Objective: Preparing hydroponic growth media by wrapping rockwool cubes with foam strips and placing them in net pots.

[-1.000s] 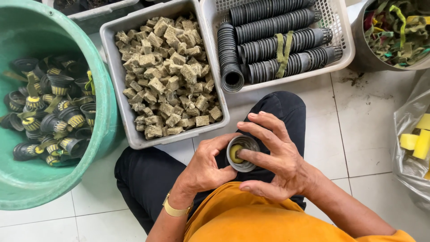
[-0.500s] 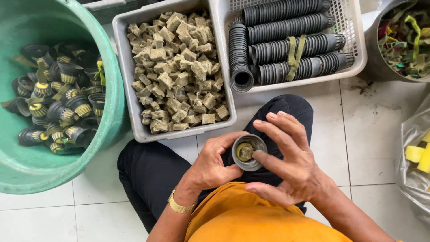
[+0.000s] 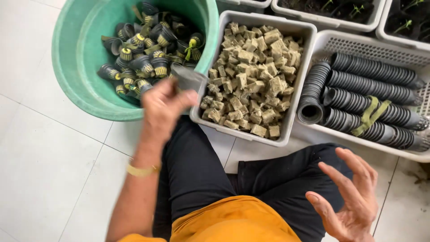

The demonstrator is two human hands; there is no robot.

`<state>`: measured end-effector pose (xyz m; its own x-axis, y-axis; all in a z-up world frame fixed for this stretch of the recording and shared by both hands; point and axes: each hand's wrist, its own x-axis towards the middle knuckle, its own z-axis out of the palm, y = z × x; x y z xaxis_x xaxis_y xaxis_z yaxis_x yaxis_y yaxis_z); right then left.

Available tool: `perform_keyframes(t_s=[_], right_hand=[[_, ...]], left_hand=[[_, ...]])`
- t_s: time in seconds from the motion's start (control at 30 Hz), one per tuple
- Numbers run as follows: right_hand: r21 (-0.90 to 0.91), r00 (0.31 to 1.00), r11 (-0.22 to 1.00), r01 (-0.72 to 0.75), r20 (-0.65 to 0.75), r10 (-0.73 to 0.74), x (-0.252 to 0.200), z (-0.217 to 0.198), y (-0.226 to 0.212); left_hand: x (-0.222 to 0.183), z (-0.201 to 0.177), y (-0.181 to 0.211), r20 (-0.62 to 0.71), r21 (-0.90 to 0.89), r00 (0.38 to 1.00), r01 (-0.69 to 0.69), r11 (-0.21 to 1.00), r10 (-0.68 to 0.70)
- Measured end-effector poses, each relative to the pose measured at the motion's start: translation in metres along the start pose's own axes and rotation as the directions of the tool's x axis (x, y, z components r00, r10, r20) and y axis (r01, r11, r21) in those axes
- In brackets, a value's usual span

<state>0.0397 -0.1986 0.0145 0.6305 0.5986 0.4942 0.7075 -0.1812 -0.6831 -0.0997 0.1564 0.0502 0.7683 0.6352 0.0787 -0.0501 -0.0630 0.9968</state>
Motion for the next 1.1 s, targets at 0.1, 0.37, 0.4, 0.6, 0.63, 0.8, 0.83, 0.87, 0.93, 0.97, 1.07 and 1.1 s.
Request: perform_keyframes(t_s=[0.1,0.37,0.4,0.6,0.63,0.8,0.83,0.87,0.93,0.97,1.07,1.1], right_hand=[[-0.025,0.999,1.000,-0.012,0.041,0.014,-0.006,0.007,0.002],[-0.224,0.995,0.970,-0.096,-0.020,0.093,-0.012,0.021,0.032],[-0.264,0.993,0.957,-0.121,-0.046,0.112,-0.010,0.024,0.045],[-0.285,0.941,0.907,-0.311,-0.226,0.251,0.017,0.033,0.118],[-0.257,0.941,0.916,-0.308,-0.226,0.253,0.024,0.035,0.127],[-0.091,0.923,0.923,-0.375,-0.126,0.363,0.067,0.064,0.142],[-0.133,0.918,0.909,-0.395,-0.089,0.386,0.072,0.069,0.141],[-0.176,0.912,0.895,-0.410,-0.055,0.407,0.078,0.074,0.142],[-0.222,0.961,0.935,-0.275,-0.054,0.270,0.087,0.079,0.149],[-0.271,0.990,0.952,-0.143,-0.052,0.134,0.094,0.081,0.154],[-0.235,0.989,0.961,-0.146,-0.073,0.132,0.116,0.080,0.193],[-0.237,0.989,0.962,-0.139,-0.077,0.124,0.133,0.082,0.212]], left_hand=[[0.048,-0.046,0.010,-0.225,0.222,0.971,-0.029,0.975,0.080],[0.127,-0.054,-0.056,-0.230,0.775,0.906,-0.049,0.630,0.354],[0.117,-0.036,-0.066,-0.199,0.755,0.916,-0.083,0.650,0.348],[0.088,0.005,-0.098,-0.067,0.944,0.997,0.049,0.327,0.043],[0.088,0.007,-0.099,-0.054,0.938,0.996,0.029,0.346,0.065],[0.087,0.002,-0.098,-0.086,0.932,0.993,0.053,0.358,0.078],[0.086,0.001,-0.099,-0.083,0.934,0.994,0.051,0.354,0.074],[0.087,0.000,-0.101,-0.079,0.935,0.994,0.048,0.352,0.074],[0.085,0.002,-0.099,-0.087,0.930,0.993,0.054,0.362,0.075],[0.087,0.004,-0.097,-0.086,0.926,0.993,0.052,0.374,0.075],[0.079,0.009,-0.103,-0.076,0.953,0.982,0.022,0.301,0.171],[0.073,0.023,-0.104,-0.077,0.953,0.981,0.020,0.303,0.178]])
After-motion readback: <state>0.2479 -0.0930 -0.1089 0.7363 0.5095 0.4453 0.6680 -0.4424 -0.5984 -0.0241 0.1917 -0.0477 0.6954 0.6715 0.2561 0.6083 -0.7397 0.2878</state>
